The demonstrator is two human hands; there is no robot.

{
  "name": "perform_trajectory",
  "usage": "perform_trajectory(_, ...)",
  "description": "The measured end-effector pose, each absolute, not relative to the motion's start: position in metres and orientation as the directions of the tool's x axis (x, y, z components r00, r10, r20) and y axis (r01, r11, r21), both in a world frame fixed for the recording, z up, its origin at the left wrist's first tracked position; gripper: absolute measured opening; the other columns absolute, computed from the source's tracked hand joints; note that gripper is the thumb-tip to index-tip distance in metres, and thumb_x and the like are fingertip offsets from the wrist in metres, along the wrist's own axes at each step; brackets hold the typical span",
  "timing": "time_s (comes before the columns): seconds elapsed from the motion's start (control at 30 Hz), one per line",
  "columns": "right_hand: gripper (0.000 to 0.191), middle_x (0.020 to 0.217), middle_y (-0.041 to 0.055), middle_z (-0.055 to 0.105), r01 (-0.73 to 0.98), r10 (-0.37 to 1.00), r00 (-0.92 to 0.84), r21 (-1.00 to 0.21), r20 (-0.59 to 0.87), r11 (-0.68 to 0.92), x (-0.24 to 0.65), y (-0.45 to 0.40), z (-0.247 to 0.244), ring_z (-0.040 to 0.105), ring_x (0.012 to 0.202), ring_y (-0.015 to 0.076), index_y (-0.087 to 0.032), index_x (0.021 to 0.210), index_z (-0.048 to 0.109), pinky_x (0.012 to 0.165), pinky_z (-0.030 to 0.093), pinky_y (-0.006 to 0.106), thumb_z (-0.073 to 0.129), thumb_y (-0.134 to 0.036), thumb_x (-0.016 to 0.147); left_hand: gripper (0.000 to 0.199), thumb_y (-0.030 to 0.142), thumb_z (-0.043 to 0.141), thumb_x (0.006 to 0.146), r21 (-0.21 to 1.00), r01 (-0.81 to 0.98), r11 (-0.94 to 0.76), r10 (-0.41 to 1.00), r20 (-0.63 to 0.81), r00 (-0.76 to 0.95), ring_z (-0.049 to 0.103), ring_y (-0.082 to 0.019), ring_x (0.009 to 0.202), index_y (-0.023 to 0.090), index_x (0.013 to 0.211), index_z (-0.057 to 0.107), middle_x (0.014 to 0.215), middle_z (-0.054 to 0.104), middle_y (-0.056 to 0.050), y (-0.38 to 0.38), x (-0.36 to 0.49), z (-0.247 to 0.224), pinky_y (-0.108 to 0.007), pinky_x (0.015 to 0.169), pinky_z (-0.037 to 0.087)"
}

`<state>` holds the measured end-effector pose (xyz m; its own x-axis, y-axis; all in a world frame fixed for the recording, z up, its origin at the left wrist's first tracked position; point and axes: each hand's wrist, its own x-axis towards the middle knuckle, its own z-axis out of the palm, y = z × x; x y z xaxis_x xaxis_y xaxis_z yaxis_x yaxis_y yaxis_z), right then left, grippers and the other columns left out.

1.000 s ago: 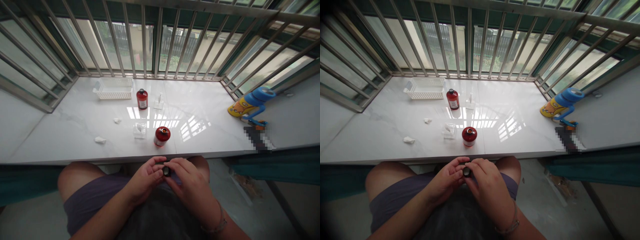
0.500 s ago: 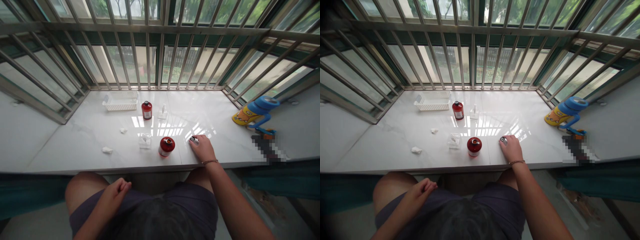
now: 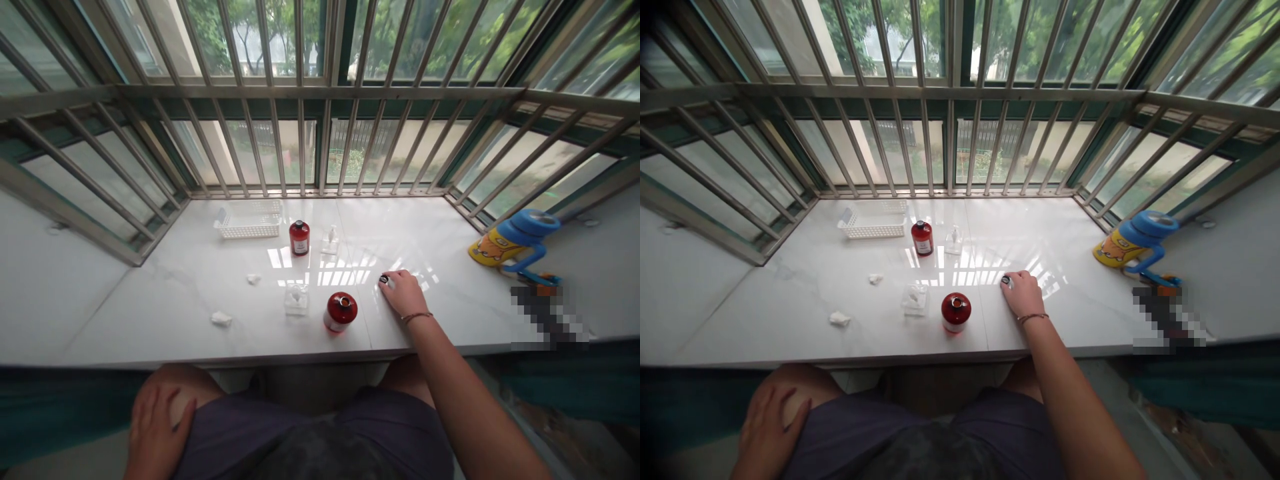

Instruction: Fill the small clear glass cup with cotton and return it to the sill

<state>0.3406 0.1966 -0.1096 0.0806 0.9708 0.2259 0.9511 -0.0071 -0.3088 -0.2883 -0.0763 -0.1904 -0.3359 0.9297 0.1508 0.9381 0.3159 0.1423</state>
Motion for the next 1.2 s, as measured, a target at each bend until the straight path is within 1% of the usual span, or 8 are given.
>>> perform_trajectory(0.27,0.055,0.135,0.0235,0.061,0.924,0.933,0.056,-0.372,0.356,0.086,0.337,0.171,-0.106,0.057,0.129,0.0395,-0.011,0.145,0.065,0.114,0.047,0.058,0.056,-0.045,0.103,0.049,0.055,0.048,0.086,0.219,0.885,0.410,0.873,0.188,-0.450,0.047,-0.044,0.152,0.016,0.107,0.067,0.143,0.064,-0.028,-0.052,-0.289,-0.180,-0.061,0.129,0.034)
perform_trajectory(0.4,0.052,0.143,0.0185,0.061,0.845,0.903,-0.015,-0.478,0.429,0.241,0.311,0.140,-0.092,0.055,0.140,0.0338,-0.019,0.150,0.059,0.121,0.045,0.055,0.043,-0.050,0.111,0.037,0.059,0.054,0.087,0.461,0.766,0.449,0.838,0.079,-0.539,0.068,-0.043,0.127,0.023,0.087,0.063,0.123,0.075,-0.021,-0.052,-0.278,-0.144,-0.057,0.110,0.054)
perform_trajectory(0.5,0.064,0.155,0.0170,0.054,0.586,0.882,-0.155,-0.677,0.446,0.445,0.279,0.113,-0.087,0.053,0.145,0.0351,-0.024,0.159,0.048,0.119,0.049,0.056,0.051,-0.063,0.107,0.037,0.063,0.058,0.096,0.628,0.629,0.458,0.777,0.061,-0.627,0.076,-0.034,0.108,0.026,0.092,0.061,0.121,0.079,-0.008,-0.047,-0.247,-0.101,-0.050,0.098,0.059)
perform_trajectory(0.6,0.079,0.158,0.0180,0.049,0.454,0.879,-0.139,-0.759,0.457,0.467,0.246,0.097,-0.087,0.053,0.145,0.0375,-0.025,0.162,0.043,0.117,0.051,0.059,0.060,-0.071,0.101,0.035,0.059,0.065,0.098,0.636,0.752,0.173,0.871,0.257,-0.418,0.074,-0.031,0.113,0.026,0.088,0.061,0.119,0.079,-0.006,-0.027,-0.202,-0.065,-0.045,0.106,0.056)
perform_trajectory(0.73,0.093,0.160,0.0186,0.047,0.477,0.885,-0.060,-0.765,0.462,0.432,0.216,0.092,-0.083,0.052,0.146,0.0382,-0.026,0.164,0.037,0.121,0.047,0.063,0.083,-0.058,0.090,0.025,0.048,0.067,0.102,0.694,0.706,-0.143,0.924,0.349,-0.156,0.072,-0.028,0.121,0.026,0.113,0.066,0.128,0.075,-0.007,0.020,-0.151,-0.047,-0.043,0.109,0.057)
perform_trajectory(0.87,0.092,0.161,0.0198,0.046,0.535,0.849,-0.016,-0.713,0.528,0.453,0.202,0.084,-0.071,0.047,0.151,0.0398,-0.025,0.165,0.034,0.122,0.045,0.068,0.085,-0.047,0.092,0.057,0.043,0.076,0.097,0.662,0.695,-0.281,0.941,0.334,0.063,0.063,-0.031,0.139,0.026,0.147,0.055,0.149,0.065,-0.012,0.074,-0.117,-0.053,-0.050,0.120,0.051)
perform_trajectory(1.03,0.083,0.159,0.0206,0.049,0.596,0.771,-0.072,-0.593,0.632,0.542,0.196,0.064,-0.050,0.049,0.149,0.0398,-0.023,0.163,0.038,0.121,0.046,0.068,0.082,-0.040,0.094,0.089,0.038,0.092,0.081,0.672,0.682,-0.289,0.957,0.205,0.204,0.050,-0.038,0.152,0.021,0.156,0.048,0.162,0.054,-0.018,0.133,-0.088,-0.062,-0.056,0.130,0.040)
perform_trajectory(1.2,0.069,0.151,0.0192,0.055,0.596,0.724,-0.170,-0.515,0.669,0.616,0.193,0.049,-0.034,0.055,0.142,0.0366,-0.023,0.158,0.045,0.114,0.053,0.063,0.076,-0.027,0.097,0.077,0.035,0.097,0.072,0.733,0.657,-0.179,0.980,0.073,0.185,0.062,-0.036,0.139,0.021,0.139,0.062,0.146,0.068,-0.014,0.160,-0.079,-0.062,-0.052,0.123,0.047)
